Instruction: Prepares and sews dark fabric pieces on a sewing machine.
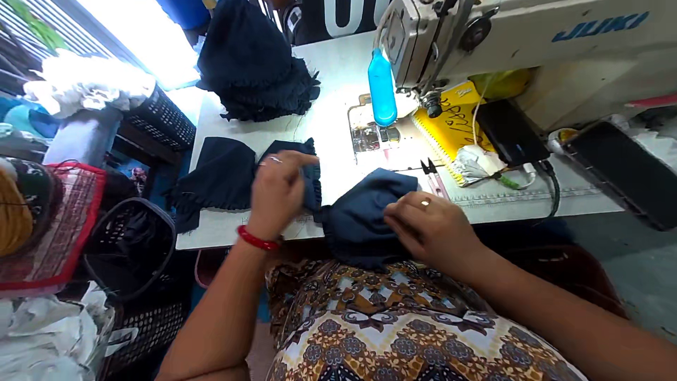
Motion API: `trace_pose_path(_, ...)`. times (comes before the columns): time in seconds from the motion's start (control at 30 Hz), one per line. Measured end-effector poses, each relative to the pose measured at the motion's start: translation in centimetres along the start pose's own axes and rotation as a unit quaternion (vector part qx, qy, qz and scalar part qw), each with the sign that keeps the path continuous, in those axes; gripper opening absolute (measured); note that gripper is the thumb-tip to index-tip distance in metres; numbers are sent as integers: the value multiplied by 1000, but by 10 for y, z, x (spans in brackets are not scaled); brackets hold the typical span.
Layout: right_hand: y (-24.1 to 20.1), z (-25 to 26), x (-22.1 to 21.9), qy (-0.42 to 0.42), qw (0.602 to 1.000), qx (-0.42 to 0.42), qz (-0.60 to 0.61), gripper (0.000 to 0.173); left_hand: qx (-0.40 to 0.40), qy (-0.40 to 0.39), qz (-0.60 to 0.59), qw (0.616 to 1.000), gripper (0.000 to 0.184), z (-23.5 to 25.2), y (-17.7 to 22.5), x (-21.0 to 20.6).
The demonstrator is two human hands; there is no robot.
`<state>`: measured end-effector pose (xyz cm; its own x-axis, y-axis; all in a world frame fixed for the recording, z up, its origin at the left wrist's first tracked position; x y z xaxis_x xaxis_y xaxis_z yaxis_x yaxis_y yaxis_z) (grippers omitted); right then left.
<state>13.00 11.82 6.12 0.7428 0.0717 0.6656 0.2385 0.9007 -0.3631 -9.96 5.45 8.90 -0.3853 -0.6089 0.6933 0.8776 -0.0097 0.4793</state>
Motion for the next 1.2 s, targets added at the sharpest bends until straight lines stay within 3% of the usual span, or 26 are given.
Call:
trace_pose_path(0.07, -9, 12, -18, -34, 999, 19, 3, 24, 14, -21, 34, 999, 40, 12, -21, 15)
trace_pose_path(0.2, -2, 40, -68, -180, 983, 27, -8, 53, 10, -172, 91, 981, 48, 31, -37, -28)
trace_pose_path(0.23, -1, 40, -78, -195, 980, 33, 6, 50, 29, -215, 112, 970, 51, 33, -44, -44)
trace_pose_path(0.3, -3, 35, -84, -183, 981, 57, 25, 23, 70, -277, 146, 947, 51, 36, -55, -66)
trace_pose_path(0.33, -3, 32, -80, -170, 983, 69, 21, 11, 62, -277, 153, 947, 44, 39, -57, -70)
trace_pose_path(0.47, 11, 32, -36, -114, 992, 47, 5, 9, -59, -227, 173, 957, 15, 57, -52, -48)
trace_pose_path(0.53, 19, 43, 3, -59, 998, 31, -9, 12, -84, -165, 136, 973, 16, 72, -44, -18)
trace_pose_path(0.63, 11, 56, 63, 92, 991, 79, -60, 18, -59, -40, 70, 995, 26, 84, -14, 52)
trace_pose_path(0.7, -3, 49, 81, 151, 977, 130, -75, 17, -81, 53, 66, 993, 29, 69, 8, 92)
trace_pose_path(0.77, -15, 31, 68, 130, 975, 164, -79, 16, -113, 98, 105, 983, 28, 38, 20, 107)
trace_pose_path(0.9, -3, -22, 4, -60, 991, 119, -5, 28, -107, 4, 164, 981, 25, -46, -15, 66)
trace_pose_path(0.97, 2, -33, -4, -83, 992, 93, 23, 37, -98, -40, 174, 979, 27, -84, -36, 45)
trace_pose_path(1.13, 11, 5, 5, -51, 997, 56, 10, 25, -89, -22, 174, 981, 33, -113, -32, 35)
trace_pose_path(1.2, 18, 27, -8, -101, 994, 41, -11, 19, -101, -28, 170, 980, 34, -111, -24, 26)
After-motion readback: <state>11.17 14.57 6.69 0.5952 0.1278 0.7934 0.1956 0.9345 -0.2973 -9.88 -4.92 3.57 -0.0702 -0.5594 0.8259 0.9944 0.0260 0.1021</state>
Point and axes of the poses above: each hand's wrist, its own z-axis towards the middle knuckle, its own x-axis out of the back of the hand, y = z × x, the point moved 7 cm from there along z, towards the middle knuckle, and after that the axes turned 13 degrees about y, right-handed, at the moved point
